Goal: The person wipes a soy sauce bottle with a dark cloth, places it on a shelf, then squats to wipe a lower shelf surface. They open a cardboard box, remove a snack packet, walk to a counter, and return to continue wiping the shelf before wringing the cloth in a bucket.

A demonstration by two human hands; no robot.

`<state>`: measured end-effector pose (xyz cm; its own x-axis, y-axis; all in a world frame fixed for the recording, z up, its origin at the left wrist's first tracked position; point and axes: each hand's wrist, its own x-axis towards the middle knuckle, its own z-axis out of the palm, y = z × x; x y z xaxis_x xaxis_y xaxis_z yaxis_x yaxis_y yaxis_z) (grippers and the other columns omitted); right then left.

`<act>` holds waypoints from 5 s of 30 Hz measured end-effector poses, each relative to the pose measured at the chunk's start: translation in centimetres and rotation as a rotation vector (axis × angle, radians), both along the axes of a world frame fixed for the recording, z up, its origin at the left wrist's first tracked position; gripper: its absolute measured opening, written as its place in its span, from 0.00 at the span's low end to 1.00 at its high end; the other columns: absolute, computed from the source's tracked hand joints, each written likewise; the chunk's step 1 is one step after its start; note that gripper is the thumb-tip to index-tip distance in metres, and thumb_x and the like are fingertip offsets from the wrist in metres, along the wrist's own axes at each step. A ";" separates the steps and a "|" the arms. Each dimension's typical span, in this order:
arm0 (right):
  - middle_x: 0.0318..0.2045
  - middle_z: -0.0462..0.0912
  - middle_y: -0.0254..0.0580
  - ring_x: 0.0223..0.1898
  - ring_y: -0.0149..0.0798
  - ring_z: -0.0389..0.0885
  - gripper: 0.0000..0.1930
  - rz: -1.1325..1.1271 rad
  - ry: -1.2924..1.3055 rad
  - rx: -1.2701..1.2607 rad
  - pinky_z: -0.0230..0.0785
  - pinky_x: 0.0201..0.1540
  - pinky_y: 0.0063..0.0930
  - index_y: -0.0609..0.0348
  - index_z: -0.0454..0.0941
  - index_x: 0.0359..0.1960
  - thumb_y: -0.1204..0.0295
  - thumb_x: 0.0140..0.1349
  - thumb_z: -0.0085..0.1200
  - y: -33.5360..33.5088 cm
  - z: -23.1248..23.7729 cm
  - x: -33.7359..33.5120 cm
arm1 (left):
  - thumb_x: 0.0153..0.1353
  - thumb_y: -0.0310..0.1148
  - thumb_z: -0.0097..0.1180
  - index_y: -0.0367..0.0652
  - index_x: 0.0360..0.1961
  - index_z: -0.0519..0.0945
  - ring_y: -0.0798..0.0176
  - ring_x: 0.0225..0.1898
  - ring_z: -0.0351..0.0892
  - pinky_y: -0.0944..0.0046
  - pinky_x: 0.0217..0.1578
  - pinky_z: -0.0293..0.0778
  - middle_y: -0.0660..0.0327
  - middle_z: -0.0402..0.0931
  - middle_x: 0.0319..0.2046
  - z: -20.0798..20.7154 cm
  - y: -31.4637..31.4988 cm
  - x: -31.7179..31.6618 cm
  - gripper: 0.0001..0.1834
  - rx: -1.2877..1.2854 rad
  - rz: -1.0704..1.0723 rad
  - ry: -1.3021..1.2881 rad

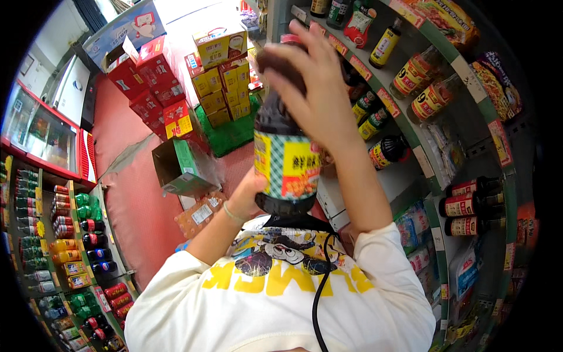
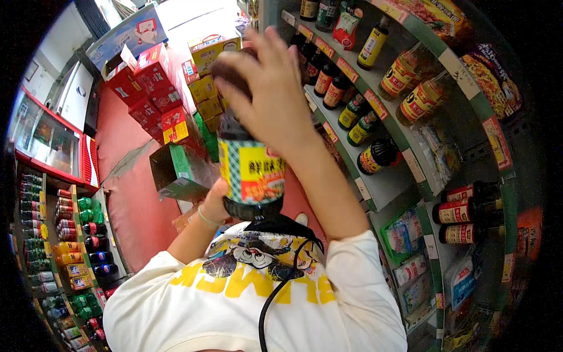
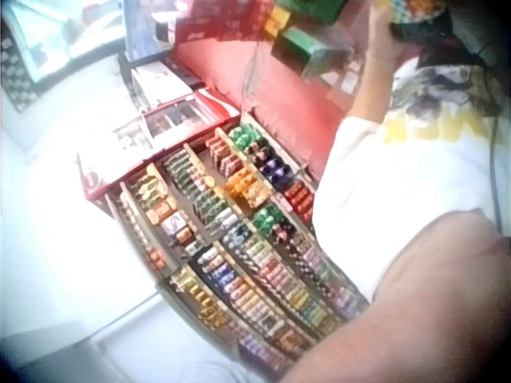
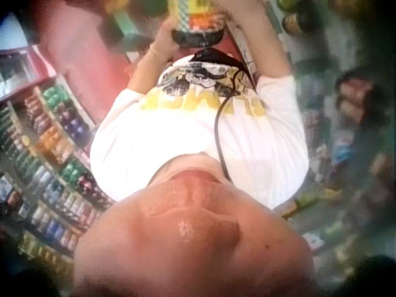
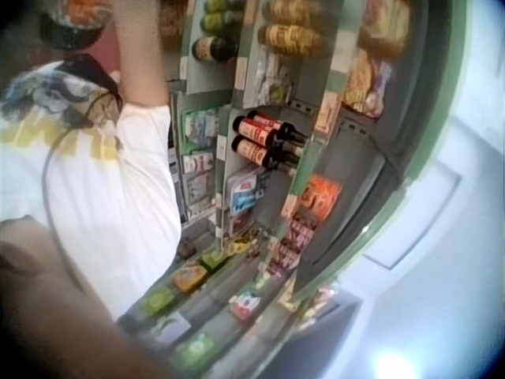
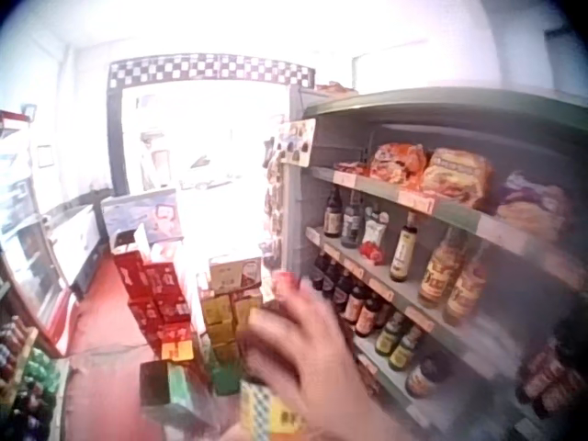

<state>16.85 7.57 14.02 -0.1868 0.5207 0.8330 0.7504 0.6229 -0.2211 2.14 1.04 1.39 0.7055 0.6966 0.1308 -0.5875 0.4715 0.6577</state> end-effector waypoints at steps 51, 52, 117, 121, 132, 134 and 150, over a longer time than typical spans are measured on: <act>0.61 0.61 0.42 0.60 0.44 0.62 0.38 0.886 1.747 -0.832 0.56 0.61 0.44 0.54 0.57 0.62 0.47 0.54 0.52 -8.0 -14.3 2.4 | 0.26 0.50 0.76 0.34 0.65 0.41 0.54 0.65 0.49 0.56 0.63 0.47 0.48 0.47 0.63 9.0 0.3 -1.5 0.71 0.840 0.688 0.229; 0.61 0.61 0.42 0.61 0.44 0.61 0.38 0.872 1.684 -0.822 0.55 0.62 0.44 0.54 0.57 0.62 0.47 0.55 0.51 -7.8 -15.1 2.7 | 0.28 0.45 0.77 0.36 0.63 0.45 0.56 0.63 0.54 0.57 0.61 0.52 0.50 0.52 0.61 8.5 -0.1 -0.4 0.66 0.644 0.756 0.153; 0.57 0.67 0.48 0.57 0.49 0.66 0.37 0.280 2.115 -1.037 0.61 0.57 0.48 0.58 0.61 0.60 0.42 0.58 0.44 -19.9 -16.1 11.9 | 0.50 0.30 0.62 0.43 0.38 0.73 0.71 0.34 0.75 0.69 0.36 0.71 0.65 0.76 0.33 2.3 4.9 12.7 0.14 -0.185 0.137 0.086; 0.55 0.69 0.49 0.55 0.49 0.68 0.35 0.133 2.071 -0.910 0.62 0.56 0.47 0.59 0.62 0.58 0.43 0.59 0.44 -21.8 -17.3 13.1 | 0.50 0.30 0.63 0.41 0.38 0.73 0.70 0.33 0.76 0.69 0.37 0.71 0.64 0.76 0.32 2.7 3.6 15.2 0.15 -0.153 0.063 0.095; 0.56 0.69 0.46 0.56 0.47 0.68 0.33 0.080 2.032 -0.678 0.59 0.57 0.46 0.56 0.64 0.58 0.44 0.59 0.44 -21.3 -15.7 13.3 | 0.46 0.26 0.64 0.41 0.41 0.72 0.70 0.38 0.74 0.66 0.42 0.70 0.63 0.75 0.35 2.5 3.9 15.4 0.19 0.028 -0.123 -0.030; 0.55 0.70 0.46 0.55 0.49 0.68 0.34 0.152 2.043 -0.636 0.59 0.57 0.48 0.55 0.65 0.57 0.42 0.58 0.44 -20.7 -15.5 13.6 | 0.46 0.27 0.64 0.41 0.42 0.71 0.68 0.40 0.73 0.65 0.45 0.68 0.62 0.75 0.36 2.5 4.5 14.3 0.21 0.086 -0.149 -0.099; 0.57 0.63 0.44 0.59 0.41 0.61 0.43 0.138 1.063 -0.491 0.52 0.61 0.34 0.59 0.53 0.61 0.60 0.44 0.63 -10.7 -9.7 10.0 | 0.59 0.42 0.50 0.37 0.44 0.73 0.57 0.42 0.77 0.58 0.48 0.71 0.53 0.77 0.41 -0.3 9.0 7.3 0.19 -0.351 0.223 -0.218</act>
